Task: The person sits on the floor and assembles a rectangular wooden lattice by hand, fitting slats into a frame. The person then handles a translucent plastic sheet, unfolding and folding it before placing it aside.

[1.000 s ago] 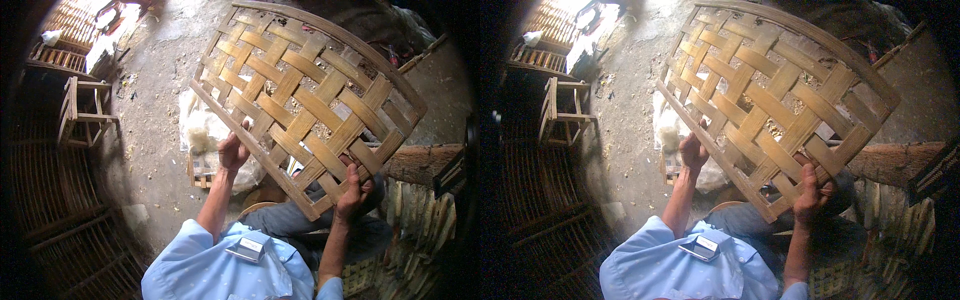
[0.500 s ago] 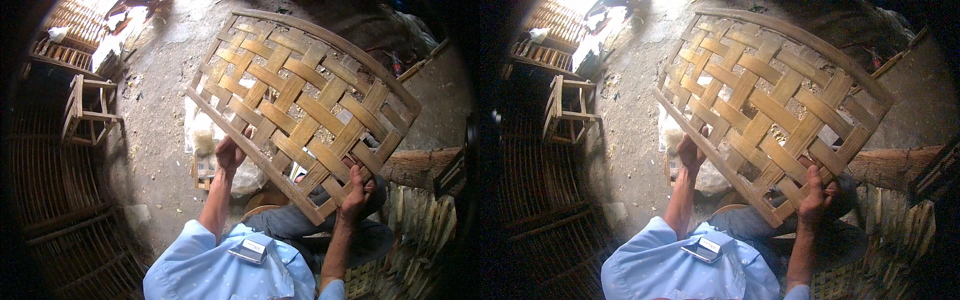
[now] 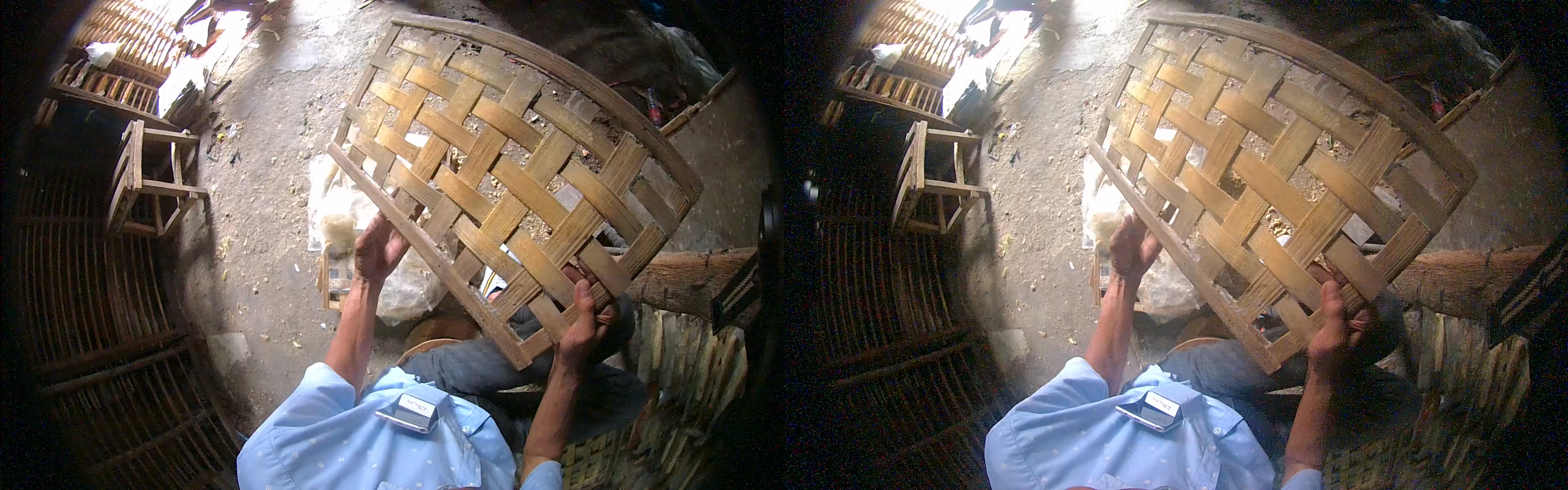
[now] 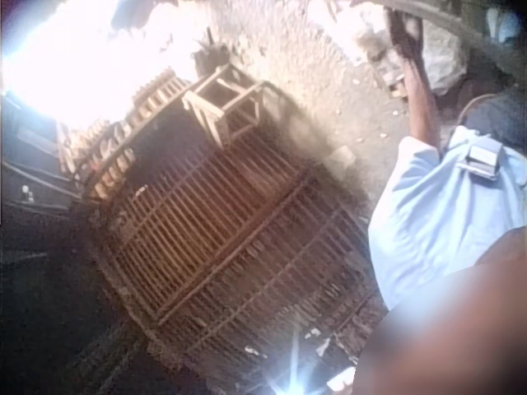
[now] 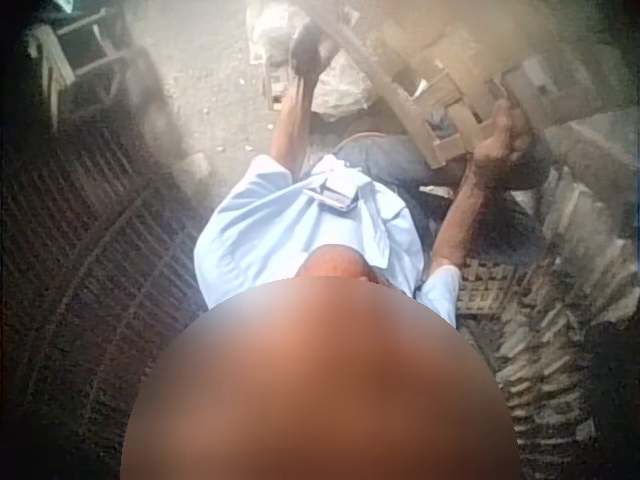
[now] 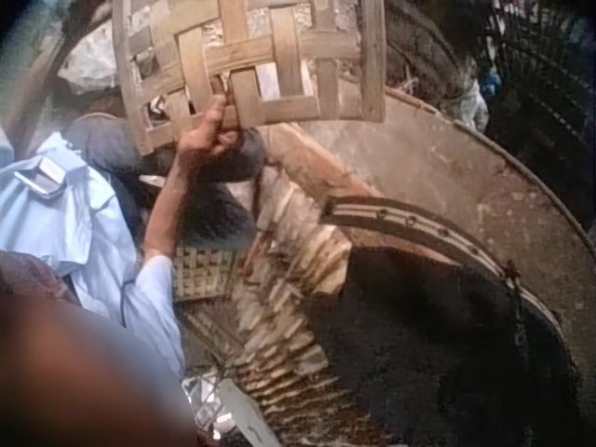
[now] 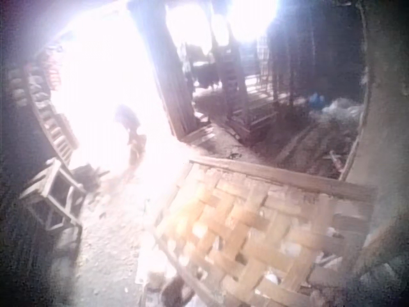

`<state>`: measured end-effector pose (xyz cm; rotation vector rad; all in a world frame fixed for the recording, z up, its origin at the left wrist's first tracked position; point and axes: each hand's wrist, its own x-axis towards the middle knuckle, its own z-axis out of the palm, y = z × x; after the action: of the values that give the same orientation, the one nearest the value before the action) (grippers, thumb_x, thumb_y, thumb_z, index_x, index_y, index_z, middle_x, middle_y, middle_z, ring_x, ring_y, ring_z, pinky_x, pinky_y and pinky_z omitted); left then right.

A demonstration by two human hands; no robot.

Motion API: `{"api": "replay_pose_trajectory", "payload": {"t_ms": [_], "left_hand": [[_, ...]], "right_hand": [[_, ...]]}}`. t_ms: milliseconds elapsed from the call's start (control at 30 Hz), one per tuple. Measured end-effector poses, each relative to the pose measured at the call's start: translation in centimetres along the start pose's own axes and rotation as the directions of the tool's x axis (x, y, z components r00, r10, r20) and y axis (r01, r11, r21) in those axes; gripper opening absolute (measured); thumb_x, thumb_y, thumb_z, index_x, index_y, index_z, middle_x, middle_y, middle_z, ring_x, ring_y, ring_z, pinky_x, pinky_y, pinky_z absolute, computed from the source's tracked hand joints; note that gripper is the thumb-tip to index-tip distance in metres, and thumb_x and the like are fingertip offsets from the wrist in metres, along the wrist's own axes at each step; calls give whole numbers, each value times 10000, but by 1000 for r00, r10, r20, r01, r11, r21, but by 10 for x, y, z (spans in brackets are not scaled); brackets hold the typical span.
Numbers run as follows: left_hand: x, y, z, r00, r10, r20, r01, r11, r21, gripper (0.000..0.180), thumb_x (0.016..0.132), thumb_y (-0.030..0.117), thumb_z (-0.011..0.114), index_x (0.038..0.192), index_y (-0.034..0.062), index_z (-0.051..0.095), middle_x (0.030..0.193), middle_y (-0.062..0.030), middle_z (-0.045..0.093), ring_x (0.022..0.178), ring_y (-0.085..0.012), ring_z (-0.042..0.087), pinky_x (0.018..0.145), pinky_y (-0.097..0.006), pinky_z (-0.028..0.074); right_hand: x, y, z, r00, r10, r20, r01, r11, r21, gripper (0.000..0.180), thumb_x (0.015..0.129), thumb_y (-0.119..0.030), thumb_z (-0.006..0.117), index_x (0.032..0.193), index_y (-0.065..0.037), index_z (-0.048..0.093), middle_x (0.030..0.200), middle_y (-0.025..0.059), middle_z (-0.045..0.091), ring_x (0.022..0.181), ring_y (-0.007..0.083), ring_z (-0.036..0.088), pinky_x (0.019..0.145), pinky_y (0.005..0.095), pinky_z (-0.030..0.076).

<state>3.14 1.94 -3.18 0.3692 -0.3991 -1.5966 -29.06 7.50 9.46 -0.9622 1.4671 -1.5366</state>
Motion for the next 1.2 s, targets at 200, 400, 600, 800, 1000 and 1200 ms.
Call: {"api": "replay_pose_trajectory", "payload": {"t_ms": [200, 400, 600, 800, 1000, 1200], "left_hand": [[-5, 8, -20, 979, 20, -202, -47, 991, -128, 624, 981, 154, 627, 1521, 41, 333, 1340, -151, 587, 1118, -232, 658, 958, -377, 576], [-15, 13, -53, 999, 18, -35, -23, 991, -131, 555, 975, 282, 659, 1456, 99, 452, 1192, -112, 679, 1081, -225, 676, 948, -425, 576], [-13, 27, -38, 977, -19, -214, 37, 996, 79, 541, 961, 440, 632, 1356, 88, 518, 1185, -107, 634, 993, -240, 655, 863, -409, 587], [26, 65, 10, 954, 149, -258, -94, 972, 214, 514, 975, 231, 575, 1400, -28, 446, 1199, -163, 600, 1052, -252, 645, 805, -395, 612], [49, 73, -40, 758, 209, -617, 153, 864, 480, 273, 927, 191, 652, 1102, -2, 568, 881, -57, 606, 760, -189, 645, 641, -343, 587], [46, 70, -22, 751, 129, -648, 265, 840, 473, 378, 977, 254, 592, 1251, 1, 528, 1007, -85, 631, 839, -196, 653, 766, -358, 586]], "right_hand": [[1, -13, 3, 987, 159, 26, -160, 987, 18, 406, 911, -178, 665, 1244, 47, 611, 1135, 158, 698, 1028, 217, 661, 920, 358, 535], [4, 14, -8, 995, 81, -59, -77, 995, 59, 425, 921, -139, 631, 1296, 53, 574, 1152, 176, 684, 1040, 249, 678, 964, 360, 529], [4, 9, -1, 992, 90, -85, -80, 990, 116, 465, 894, -142, 668, 1305, 47, 564, 1201, 175, 659, 1051, 255, 661, 953, 398, 537], [1, 8, -2, 989, 112, -94, -96, 982, 164, 411, 933, -135, 629, 1294, 52, 568, 1199, 177, 663, 1047, 247, 667, 964, 376, 533], [-6, 3, -5, 991, 31, 132, -27, 999, -33, 378, 936, -147, 638, 1249, 61, 596, 1102, 159, 702, 978, 218, 680, 906, 364, 542], [-12, 12, -13, 991, 6, 133, 15, 987, -158, 391, 914, -190, 660, 1211, 61, 619, 1140, 170, 696, 1024, 242, 672, 910, 377, 530]]}}
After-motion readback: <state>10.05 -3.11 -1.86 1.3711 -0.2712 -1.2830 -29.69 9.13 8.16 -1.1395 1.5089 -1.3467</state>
